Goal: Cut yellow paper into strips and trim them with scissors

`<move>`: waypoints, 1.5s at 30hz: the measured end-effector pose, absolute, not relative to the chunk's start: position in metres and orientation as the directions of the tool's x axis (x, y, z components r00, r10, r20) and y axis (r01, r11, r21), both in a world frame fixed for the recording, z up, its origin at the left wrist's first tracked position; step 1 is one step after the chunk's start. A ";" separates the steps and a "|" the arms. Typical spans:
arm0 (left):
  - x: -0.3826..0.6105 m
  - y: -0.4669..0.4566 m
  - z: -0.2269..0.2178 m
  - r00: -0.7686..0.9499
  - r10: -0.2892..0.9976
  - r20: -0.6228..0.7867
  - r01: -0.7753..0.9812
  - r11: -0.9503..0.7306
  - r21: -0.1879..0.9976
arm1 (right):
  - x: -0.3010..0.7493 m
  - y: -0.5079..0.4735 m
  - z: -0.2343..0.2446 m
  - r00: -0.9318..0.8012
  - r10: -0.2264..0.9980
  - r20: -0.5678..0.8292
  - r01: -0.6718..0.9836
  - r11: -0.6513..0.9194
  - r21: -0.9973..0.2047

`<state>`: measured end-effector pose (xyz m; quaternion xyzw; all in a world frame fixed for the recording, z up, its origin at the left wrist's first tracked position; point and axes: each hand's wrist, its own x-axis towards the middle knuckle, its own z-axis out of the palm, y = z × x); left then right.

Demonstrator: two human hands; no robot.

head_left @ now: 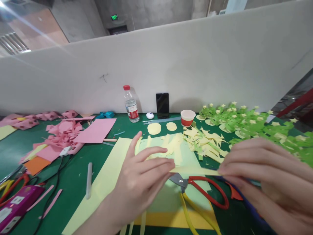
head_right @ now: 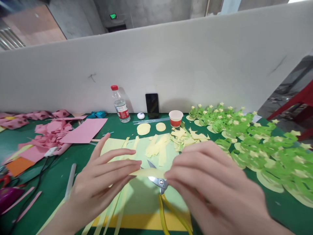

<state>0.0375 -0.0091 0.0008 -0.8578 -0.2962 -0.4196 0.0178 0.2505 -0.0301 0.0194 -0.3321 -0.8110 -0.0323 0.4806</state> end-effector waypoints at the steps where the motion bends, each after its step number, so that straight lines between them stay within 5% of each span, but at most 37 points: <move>1: 0.036 -0.007 0.002 0.478 0.514 0.712 0.525 -0.817 0.237 | 0.253 -0.030 0.019 -0.283 0.550 0.785 0.596 0.743 -0.306; 7: 0.029 0.005 0.008 0.496 0.623 0.605 0.548 -0.765 0.338 | 0.274 -0.021 0.016 0.174 0.709 0.684 0.595 0.478 -0.647; 9: 0.026 0.009 0.007 0.502 0.666 0.552 0.558 -0.737 0.382 | 0.284 -0.013 0.017 0.192 0.743 0.641 0.611 0.421 -0.670; 14: 0.027 0.011 0.004 0.518 0.786 0.337 0.564 -0.611 0.556 | 0.289 0.001 0.019 -0.012 0.759 0.651 0.852 0.348 -0.390; 18: 0.037 0.005 0.002 0.565 0.786 0.251 0.567 -0.591 0.574 | 0.256 -0.006 0.012 -0.422 0.577 0.699 0.760 0.645 -0.073; 21: 0.044 -0.002 0.000 0.599 0.763 0.244 0.553 -0.614 0.563 | 0.231 -0.012 0.002 -0.581 0.618 0.530 0.615 0.760 -0.211; 25: 0.047 -0.006 -0.002 0.624 0.730 0.279 0.526 -0.656 0.541 | 0.221 -0.010 -0.007 -0.584 0.742 0.331 0.581 0.666 -0.469; 28: 0.044 -0.003 -0.001 0.634 0.718 0.287 0.531 -0.674 0.514 | 0.231 -0.004 -0.003 -0.590 0.779 0.210 0.596 0.596 -0.538; 35: 0.018 0.014 0.008 0.579 0.765 0.280 0.647 -0.641 0.414 | 0.293 0.012 0.002 -0.511 0.851 0.122 0.737 0.506 -0.448; 40: 0.015 0.015 0.008 0.556 0.807 0.198 0.701 -0.583 0.410 | 0.324 0.019 -0.009 -0.338 0.914 0.224 0.904 0.382 -0.193; 45: 0.042 0.001 -0.007 0.658 0.729 0.189 0.589 -0.654 0.475 | 0.275 0.001 -0.008 -0.533 0.796 0.288 0.748 0.602 -0.280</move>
